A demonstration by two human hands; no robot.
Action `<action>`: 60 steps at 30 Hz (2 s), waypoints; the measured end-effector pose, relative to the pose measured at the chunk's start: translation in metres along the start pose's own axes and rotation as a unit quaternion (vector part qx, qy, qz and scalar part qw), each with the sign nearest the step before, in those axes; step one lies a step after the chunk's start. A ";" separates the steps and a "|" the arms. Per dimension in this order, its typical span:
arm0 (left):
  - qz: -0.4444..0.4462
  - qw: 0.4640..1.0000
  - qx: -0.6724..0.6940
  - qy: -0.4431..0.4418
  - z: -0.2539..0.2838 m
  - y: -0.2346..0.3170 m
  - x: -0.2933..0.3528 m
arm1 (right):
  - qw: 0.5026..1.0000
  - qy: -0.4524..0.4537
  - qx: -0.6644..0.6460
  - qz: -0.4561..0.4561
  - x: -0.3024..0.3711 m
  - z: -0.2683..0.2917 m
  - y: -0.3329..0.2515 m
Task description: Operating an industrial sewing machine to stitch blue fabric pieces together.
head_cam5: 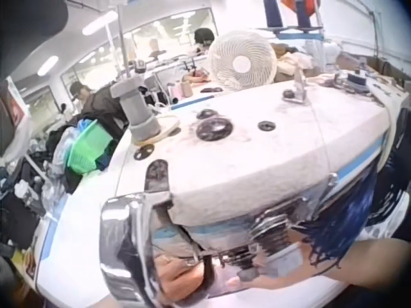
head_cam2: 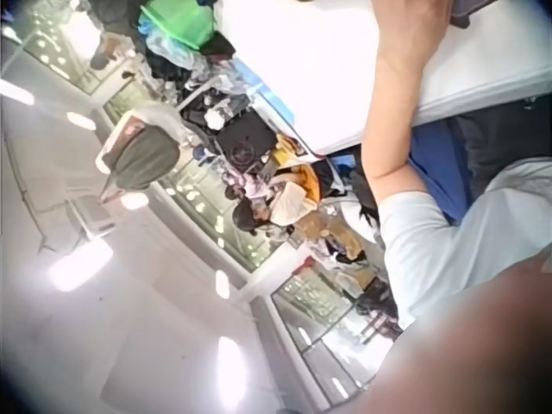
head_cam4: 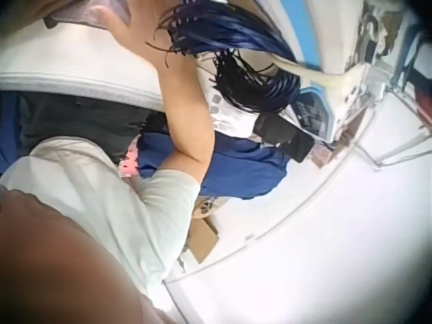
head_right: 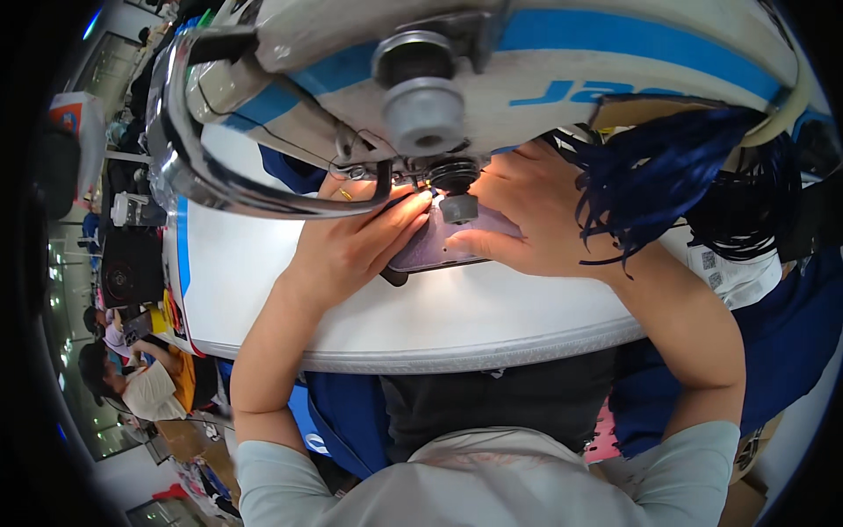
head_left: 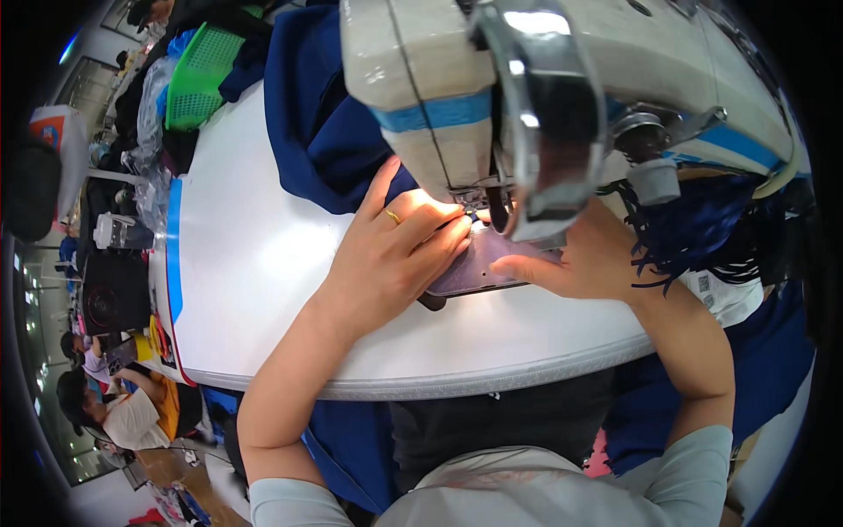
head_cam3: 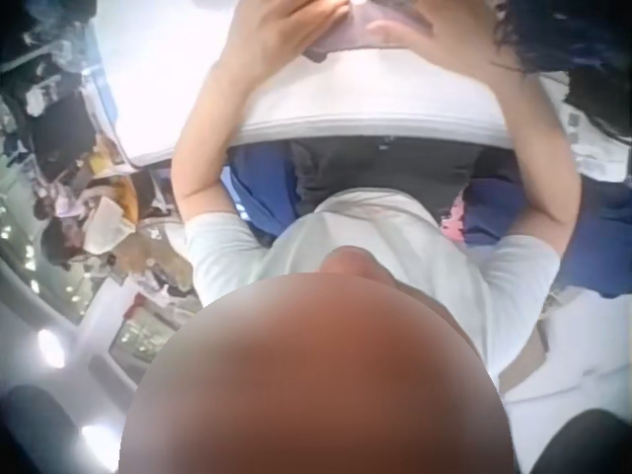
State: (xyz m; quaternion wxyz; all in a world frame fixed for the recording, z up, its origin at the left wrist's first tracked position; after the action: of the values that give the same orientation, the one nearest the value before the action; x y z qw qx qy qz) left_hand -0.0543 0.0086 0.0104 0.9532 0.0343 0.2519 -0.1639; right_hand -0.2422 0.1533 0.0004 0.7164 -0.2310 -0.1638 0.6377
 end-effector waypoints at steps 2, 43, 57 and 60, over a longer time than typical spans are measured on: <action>0.009 1.000 0.004 -0.003 0.003 0.000 -0.002 | 0.994 0.102 0.006 0.046 0.006 0.001 -0.003; 0.004 0.999 0.036 -0.018 0.011 -0.009 0.004 | 0.996 -0.034 0.072 -0.045 0.010 -0.007 -0.001; 0.015 0.999 0.019 -0.030 0.005 -0.010 0.003 | 0.982 -0.135 0.068 -0.113 -0.011 0.005 -0.013; 0.012 0.999 0.022 -0.030 0.007 -0.010 -0.001 | 0.996 0.078 -0.026 0.039 -0.008 0.011 -0.011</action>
State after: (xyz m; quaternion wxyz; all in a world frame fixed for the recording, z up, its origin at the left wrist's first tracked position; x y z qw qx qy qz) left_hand -0.0549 -0.0015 0.0165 0.9612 0.0533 0.2192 -0.1586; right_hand -0.2396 0.1457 0.0158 0.6952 -0.3047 -0.1144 0.6410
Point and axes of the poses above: each hand's wrist, its own x-axis away from the middle knuckle, its own z-axis out of the back of the hand, y = z × x, the point moved 4 cm from there along -x, towards the middle knuckle, and after that the axes turned 12 degrees about -z, right-handed, at the moved point
